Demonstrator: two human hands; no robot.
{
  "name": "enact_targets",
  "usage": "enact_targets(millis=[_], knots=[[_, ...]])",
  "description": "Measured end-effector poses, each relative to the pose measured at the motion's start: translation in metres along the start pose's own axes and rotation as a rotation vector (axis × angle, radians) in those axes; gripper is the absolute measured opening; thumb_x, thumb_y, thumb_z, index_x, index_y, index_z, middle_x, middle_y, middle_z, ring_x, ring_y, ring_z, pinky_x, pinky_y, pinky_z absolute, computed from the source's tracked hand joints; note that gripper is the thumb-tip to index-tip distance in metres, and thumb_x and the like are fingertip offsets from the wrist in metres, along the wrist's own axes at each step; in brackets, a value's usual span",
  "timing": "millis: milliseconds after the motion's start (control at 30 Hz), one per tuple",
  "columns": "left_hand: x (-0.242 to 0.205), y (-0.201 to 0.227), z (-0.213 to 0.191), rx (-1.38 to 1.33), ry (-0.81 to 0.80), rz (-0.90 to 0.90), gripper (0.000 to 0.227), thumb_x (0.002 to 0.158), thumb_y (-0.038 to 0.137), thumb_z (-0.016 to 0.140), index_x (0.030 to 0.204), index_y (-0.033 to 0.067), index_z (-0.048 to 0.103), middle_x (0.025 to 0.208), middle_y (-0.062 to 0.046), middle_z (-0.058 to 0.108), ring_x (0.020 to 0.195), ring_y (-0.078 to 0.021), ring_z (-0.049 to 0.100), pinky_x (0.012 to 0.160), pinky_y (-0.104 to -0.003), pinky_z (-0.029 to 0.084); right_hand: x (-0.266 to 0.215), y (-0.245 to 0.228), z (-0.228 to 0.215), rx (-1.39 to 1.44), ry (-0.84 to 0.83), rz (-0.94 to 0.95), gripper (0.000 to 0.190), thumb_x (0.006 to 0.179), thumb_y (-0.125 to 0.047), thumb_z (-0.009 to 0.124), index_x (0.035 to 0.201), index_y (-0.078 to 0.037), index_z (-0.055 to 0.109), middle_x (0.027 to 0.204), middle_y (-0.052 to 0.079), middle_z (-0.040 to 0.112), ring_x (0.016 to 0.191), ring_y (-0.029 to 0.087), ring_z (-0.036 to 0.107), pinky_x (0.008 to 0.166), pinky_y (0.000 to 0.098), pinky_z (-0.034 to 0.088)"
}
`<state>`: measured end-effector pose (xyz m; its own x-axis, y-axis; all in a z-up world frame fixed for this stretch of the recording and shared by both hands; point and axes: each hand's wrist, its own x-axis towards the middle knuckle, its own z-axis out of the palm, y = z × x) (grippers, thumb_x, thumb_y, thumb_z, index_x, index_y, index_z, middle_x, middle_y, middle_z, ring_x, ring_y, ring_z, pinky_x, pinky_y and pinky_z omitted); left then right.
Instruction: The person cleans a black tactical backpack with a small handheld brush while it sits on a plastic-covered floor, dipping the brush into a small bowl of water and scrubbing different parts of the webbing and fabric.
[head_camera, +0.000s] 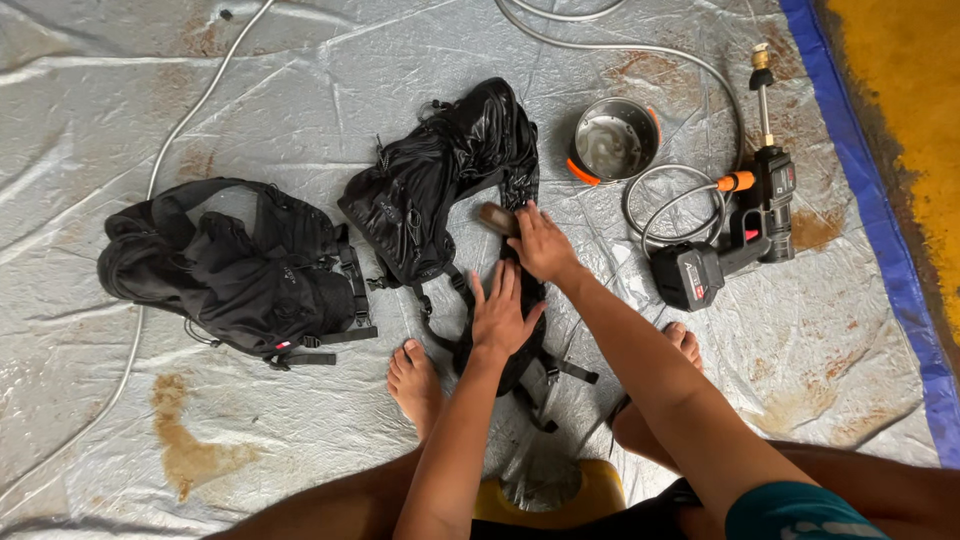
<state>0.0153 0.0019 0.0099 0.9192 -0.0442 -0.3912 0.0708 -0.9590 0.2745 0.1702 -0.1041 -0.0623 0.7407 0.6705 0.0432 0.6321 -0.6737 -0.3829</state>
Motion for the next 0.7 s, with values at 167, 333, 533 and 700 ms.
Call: enact_targets(millis=[167, 333, 533, 700], knots=[[0.038, -0.006, -0.011, 0.024, -0.061, -0.040, 0.089, 0.112, 0.071, 0.026, 0.177, 0.0118, 0.014, 0.187, -0.005, -0.003, 0.172, -0.0234, -0.003, 0.138, -0.072, -0.009, 0.039, 0.029, -0.006, 0.022, -0.074, 0.004, 0.066, 0.110, -0.043, 0.061, 0.156, 0.002, 0.042, 0.159, 0.033, 0.051, 0.156, 0.046, 0.047, 0.129, 0.0617, 0.037], [0.082, -0.017, -0.018, 0.050, -0.089, -0.065, 0.087, 0.111, 0.065, 0.039, 0.179, 0.0179, 0.009, 0.187, 0.000, -0.009, 0.172, -0.0178, -0.008, 0.135, -0.074, -0.016, 0.089, 0.057, -0.008, 0.043, -0.248, 0.168, 0.068, 0.110, -0.046, 0.061, 0.164, -0.012, 0.036, 0.176, 0.024, 0.032, 0.148, 0.058, 0.049, 0.117, 0.0665, 0.051], [0.067, -0.007, -0.026, 0.125, 0.057, 0.001, 0.072, 0.115, 0.046, 0.050, 0.172, 0.0078, 0.029, 0.186, -0.012, 0.009, 0.172, -0.0259, 0.009, 0.139, -0.072, -0.003, 0.106, 0.082, -0.034, 0.061, -0.282, 0.166, 0.066, 0.102, -0.046, 0.071, 0.159, -0.021, 0.050, 0.168, 0.011, 0.048, 0.139, 0.044, 0.064, 0.114, 0.0558, 0.057], [0.023, -0.005, -0.005, 0.091, 0.033, 0.028, 0.065, 0.118, 0.030, 0.036, 0.176, 0.0060, 0.017, 0.186, -0.014, 0.005, 0.172, -0.0280, 0.006, 0.141, -0.063, 0.002, 0.050, 0.079, -0.040, 0.018, 0.097, -0.374, 0.058, 0.095, -0.042, 0.078, 0.138, -0.004, 0.069, 0.115, 0.021, 0.068, 0.110, 0.044, 0.066, 0.100, 0.0542, 0.053]])
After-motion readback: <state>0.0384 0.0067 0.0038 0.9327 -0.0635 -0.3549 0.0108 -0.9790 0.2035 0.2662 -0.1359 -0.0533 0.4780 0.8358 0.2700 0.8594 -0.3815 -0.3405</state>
